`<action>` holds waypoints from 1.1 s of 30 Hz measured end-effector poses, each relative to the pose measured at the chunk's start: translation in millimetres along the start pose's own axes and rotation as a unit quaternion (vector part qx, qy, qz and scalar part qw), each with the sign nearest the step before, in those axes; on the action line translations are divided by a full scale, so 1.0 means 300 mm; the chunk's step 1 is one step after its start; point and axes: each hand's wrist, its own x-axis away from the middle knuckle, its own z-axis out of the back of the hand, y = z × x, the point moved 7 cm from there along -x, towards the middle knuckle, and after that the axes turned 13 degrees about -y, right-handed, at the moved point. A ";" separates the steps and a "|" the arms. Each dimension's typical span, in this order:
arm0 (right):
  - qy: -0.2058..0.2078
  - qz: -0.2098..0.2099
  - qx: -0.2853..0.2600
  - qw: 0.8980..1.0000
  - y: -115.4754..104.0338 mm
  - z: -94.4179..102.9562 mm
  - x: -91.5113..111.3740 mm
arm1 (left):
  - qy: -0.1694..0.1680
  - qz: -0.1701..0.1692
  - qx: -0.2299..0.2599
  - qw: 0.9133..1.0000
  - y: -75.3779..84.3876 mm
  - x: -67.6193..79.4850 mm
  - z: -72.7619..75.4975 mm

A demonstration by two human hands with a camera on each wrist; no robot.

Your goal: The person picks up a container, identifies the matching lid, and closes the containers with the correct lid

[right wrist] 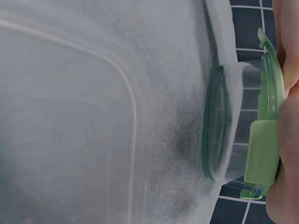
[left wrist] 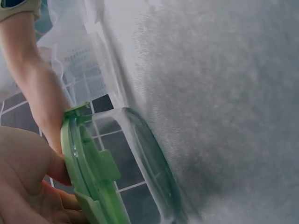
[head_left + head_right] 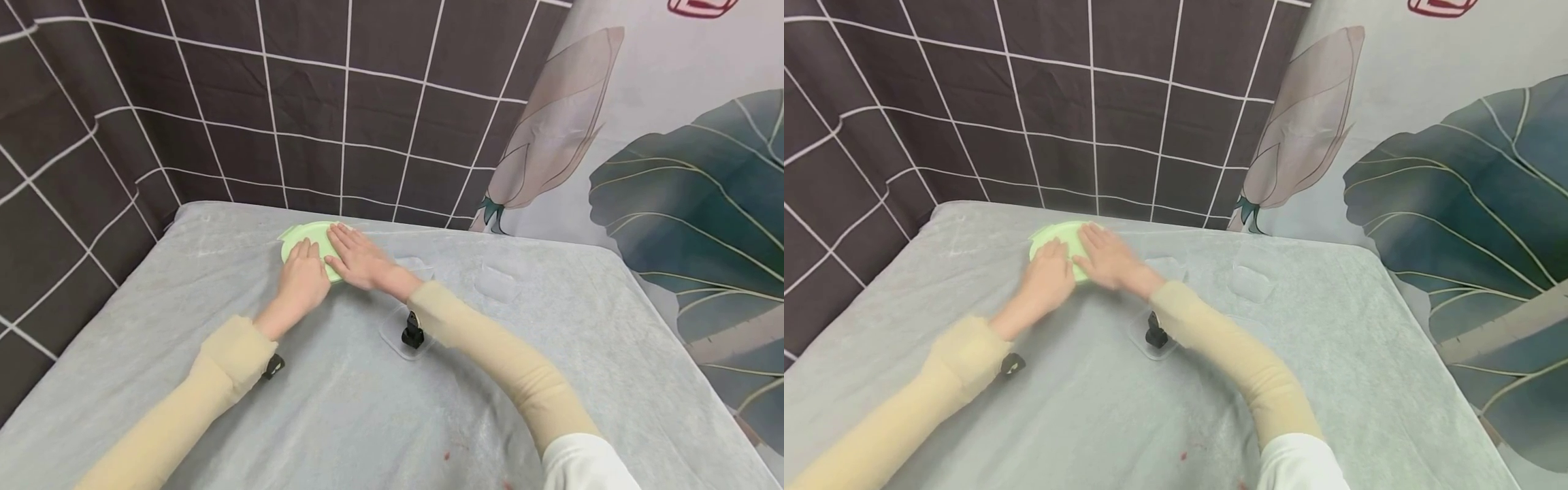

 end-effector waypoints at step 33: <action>-0.008 -0.002 0.035 0.999 -0.016 0.013 0.002 | -0.025 0.056 0.142 0.988 -0.252 -0.107 0.120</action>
